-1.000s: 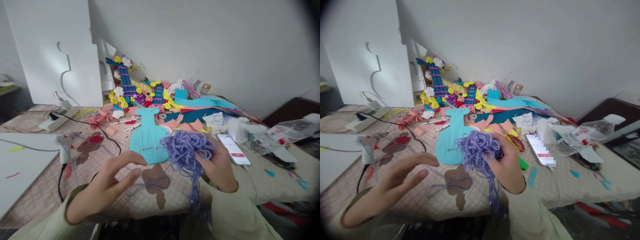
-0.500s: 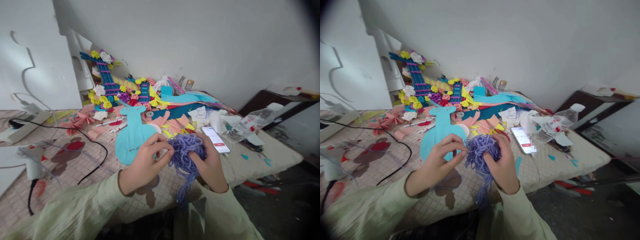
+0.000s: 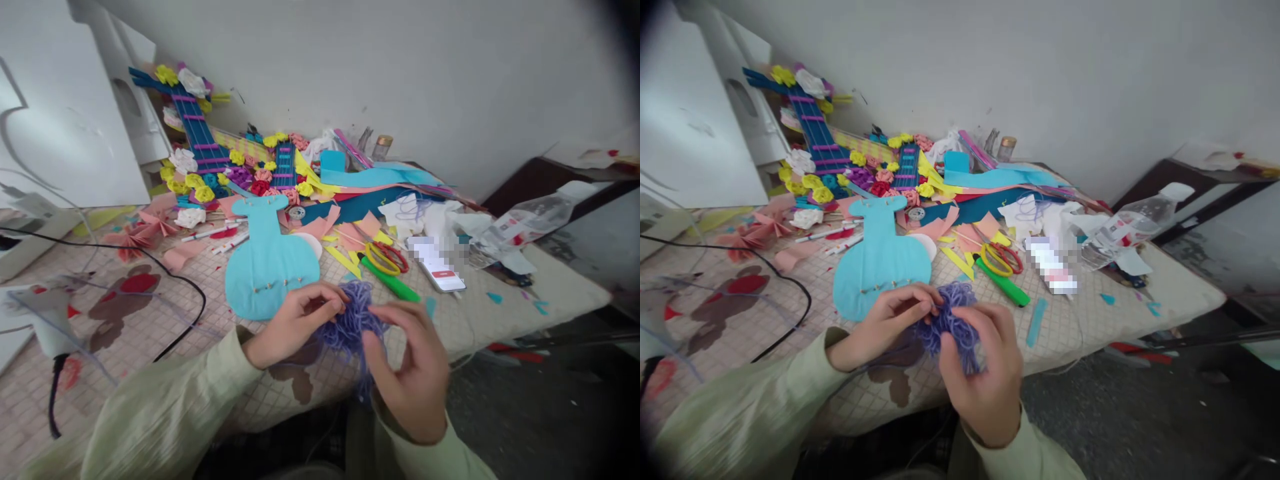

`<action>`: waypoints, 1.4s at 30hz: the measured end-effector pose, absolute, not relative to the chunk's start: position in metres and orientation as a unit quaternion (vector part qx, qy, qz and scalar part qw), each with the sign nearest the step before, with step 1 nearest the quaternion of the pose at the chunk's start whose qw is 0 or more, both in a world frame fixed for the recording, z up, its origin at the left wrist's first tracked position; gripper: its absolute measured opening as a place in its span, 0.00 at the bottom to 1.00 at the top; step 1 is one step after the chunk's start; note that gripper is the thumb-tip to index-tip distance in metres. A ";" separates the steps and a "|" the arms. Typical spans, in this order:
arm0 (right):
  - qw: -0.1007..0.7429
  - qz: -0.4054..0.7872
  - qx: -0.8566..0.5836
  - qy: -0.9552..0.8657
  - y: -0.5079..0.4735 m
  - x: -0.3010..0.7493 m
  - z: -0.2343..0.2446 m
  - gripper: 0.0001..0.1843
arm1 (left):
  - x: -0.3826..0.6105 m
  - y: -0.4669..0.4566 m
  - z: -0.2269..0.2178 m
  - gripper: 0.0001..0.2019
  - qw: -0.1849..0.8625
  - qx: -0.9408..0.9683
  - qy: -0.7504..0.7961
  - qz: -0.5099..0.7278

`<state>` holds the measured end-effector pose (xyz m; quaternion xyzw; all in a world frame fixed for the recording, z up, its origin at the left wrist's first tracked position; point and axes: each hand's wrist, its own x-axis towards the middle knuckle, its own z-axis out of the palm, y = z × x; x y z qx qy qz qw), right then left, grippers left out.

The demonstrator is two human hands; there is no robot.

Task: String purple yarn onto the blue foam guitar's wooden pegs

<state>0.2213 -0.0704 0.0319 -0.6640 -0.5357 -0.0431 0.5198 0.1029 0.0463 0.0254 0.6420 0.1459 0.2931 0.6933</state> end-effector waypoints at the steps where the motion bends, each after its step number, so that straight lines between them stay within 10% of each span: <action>1: 0.492 -0.037 -0.677 -0.546 -0.067 0.220 0.030 0.10 | 0.103 0.047 0.025 0.08 0.698 0.638 0.139 0.292; 19: 0.432 -0.008 -0.648 -0.627 -0.060 0.259 0.039 0.15 | 0.098 0.053 0.022 0.09 0.738 0.596 0.101 0.300; 26: 0.272 0.146 -0.644 -0.701 -0.037 0.257 0.053 0.06 | 0.094 0.048 0.036 0.09 0.653 0.696 0.104 0.280; 34: 0.347 -0.118 -0.770 -0.523 -0.043 0.250 0.030 0.10 | 0.083 0.043 0.031 0.10 0.583 0.726 0.132 0.339; 42: 0.397 -0.021 -0.673 -0.624 -0.045 0.258 0.028 0.11 | 0.079 0.045 0.026 0.09 0.619 0.693 0.157 0.334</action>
